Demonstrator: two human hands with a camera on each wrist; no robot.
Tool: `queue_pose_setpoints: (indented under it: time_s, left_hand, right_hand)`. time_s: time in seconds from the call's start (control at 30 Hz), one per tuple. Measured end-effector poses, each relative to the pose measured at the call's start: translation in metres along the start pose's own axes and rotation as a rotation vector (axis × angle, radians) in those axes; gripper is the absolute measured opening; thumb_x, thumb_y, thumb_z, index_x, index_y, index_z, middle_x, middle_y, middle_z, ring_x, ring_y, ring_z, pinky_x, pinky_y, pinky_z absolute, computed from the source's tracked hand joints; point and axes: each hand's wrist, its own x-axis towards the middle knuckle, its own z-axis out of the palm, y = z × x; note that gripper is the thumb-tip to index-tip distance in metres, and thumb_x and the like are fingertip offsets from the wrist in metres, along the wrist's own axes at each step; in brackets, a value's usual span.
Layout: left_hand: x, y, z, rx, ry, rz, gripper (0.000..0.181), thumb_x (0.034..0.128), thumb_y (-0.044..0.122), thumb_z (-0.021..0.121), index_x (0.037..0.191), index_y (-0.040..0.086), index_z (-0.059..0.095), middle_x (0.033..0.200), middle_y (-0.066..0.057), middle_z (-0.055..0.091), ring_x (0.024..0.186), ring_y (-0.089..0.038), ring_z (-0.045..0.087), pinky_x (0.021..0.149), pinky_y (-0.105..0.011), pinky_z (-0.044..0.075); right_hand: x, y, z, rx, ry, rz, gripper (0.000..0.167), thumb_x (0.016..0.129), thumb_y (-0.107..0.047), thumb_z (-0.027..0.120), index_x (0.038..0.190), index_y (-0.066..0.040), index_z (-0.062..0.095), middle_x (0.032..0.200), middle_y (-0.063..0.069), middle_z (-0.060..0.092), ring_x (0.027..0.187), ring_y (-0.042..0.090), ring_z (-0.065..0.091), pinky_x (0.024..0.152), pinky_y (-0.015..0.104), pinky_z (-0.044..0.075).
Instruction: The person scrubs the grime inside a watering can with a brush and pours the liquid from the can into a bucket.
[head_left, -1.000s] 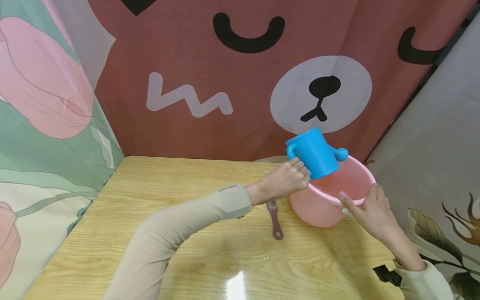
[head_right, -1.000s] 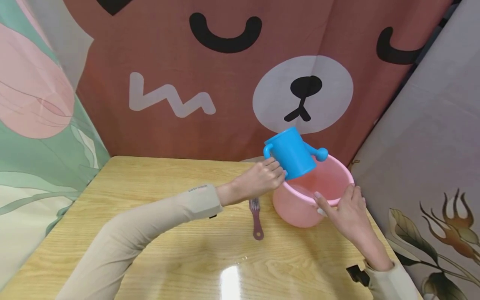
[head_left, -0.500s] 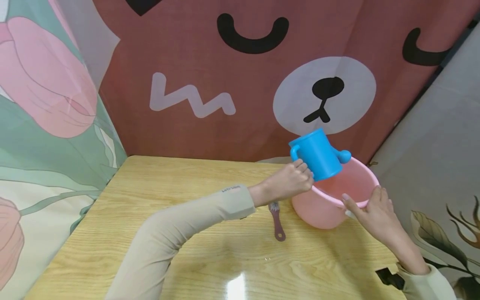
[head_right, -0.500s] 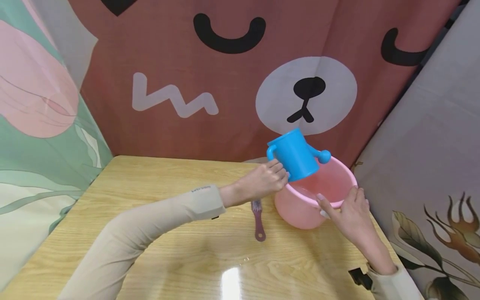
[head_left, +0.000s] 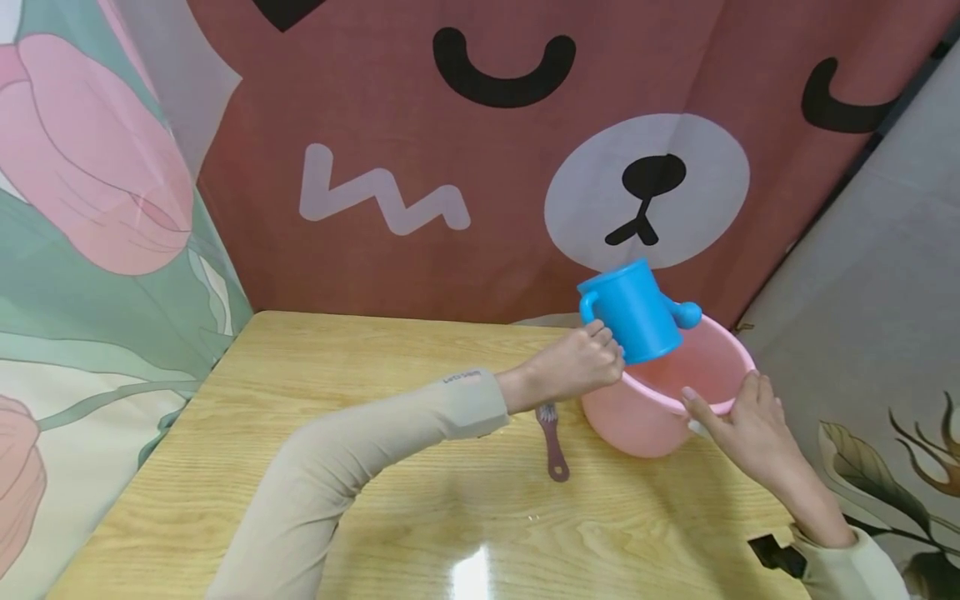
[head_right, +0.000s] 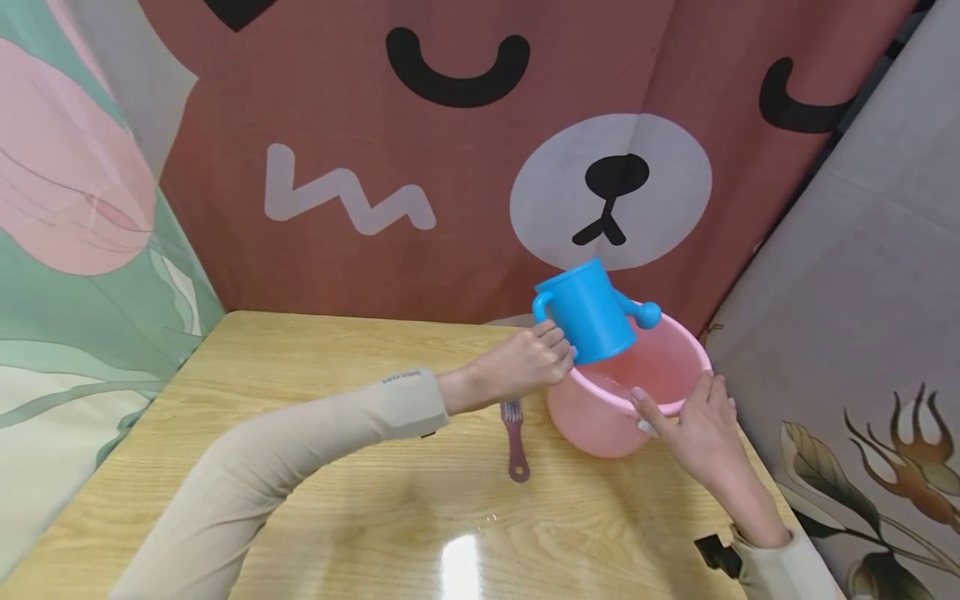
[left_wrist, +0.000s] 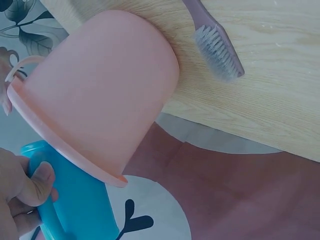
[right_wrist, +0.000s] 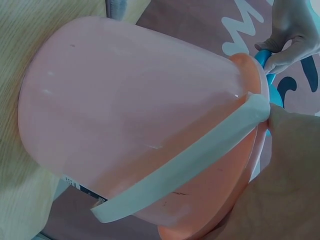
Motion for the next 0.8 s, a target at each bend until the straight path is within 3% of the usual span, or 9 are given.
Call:
queue_pose_setpoints:
  time_s: [0.13,0.37,0.67,0.8]
  left_hand:
    - [0.0015,0.0003,-0.0003,-0.004,-0.030,0.014,0.023,0.0997,0.030,0.061,0.115,0.018,0.072,0.100,0.003,0.071,0.091,-0.014,0.060,0.088,-0.026,0.045]
    - [0.0019,0.0002,0.0001,0.017,-0.029,0.025,0.020,0.1018,0.026,0.057,0.112,0.018,0.073,0.097,0.004,0.070,0.087,-0.014,0.058,0.084,-0.025,0.045]
    - [0.0002,0.0014,0.0011,0.033,-0.022,0.028,0.020,0.1023,0.026,0.056,0.109,0.018,0.073,0.094,0.005,0.070,0.085,-0.013,0.058,0.081,-0.025,0.044]
    - [0.0003,0.0017,0.0026,0.033,-0.017,0.034,0.020,0.1029,0.025,0.055,0.109,0.018,0.073,0.094,0.004,0.069,0.085,-0.013,0.058,0.082,-0.025,0.045]
  right_hand:
    - [-0.0003,-0.0005,-0.0008,0.005,-0.011,0.006,0.100,0.099,-0.048,0.053,0.136,0.032,0.004,0.122,0.050,0.025,0.106,0.063,0.028,0.086,0.078,0.027]
    - [0.0006,-0.0003,-0.0028,0.004,-0.021,0.003,0.100,0.100,-0.048,0.051,0.137,0.032,0.003,0.127,0.054,0.021,0.113,0.068,0.025,0.094,0.079,0.021]
    - [0.0007,0.0007,-0.0039,0.025,-0.066,0.019,0.103,0.101,-0.049,0.048,0.138,0.030,-0.005,0.138,0.057,0.005,0.126,0.071,0.011,0.104,0.077,0.004]
    - [0.0004,0.0001,-0.0043,0.023,-0.054,0.015,0.102,0.101,-0.048,0.049,0.138,0.031,-0.003,0.136,0.057,0.009,0.124,0.071,0.015,0.104,0.077,0.007]
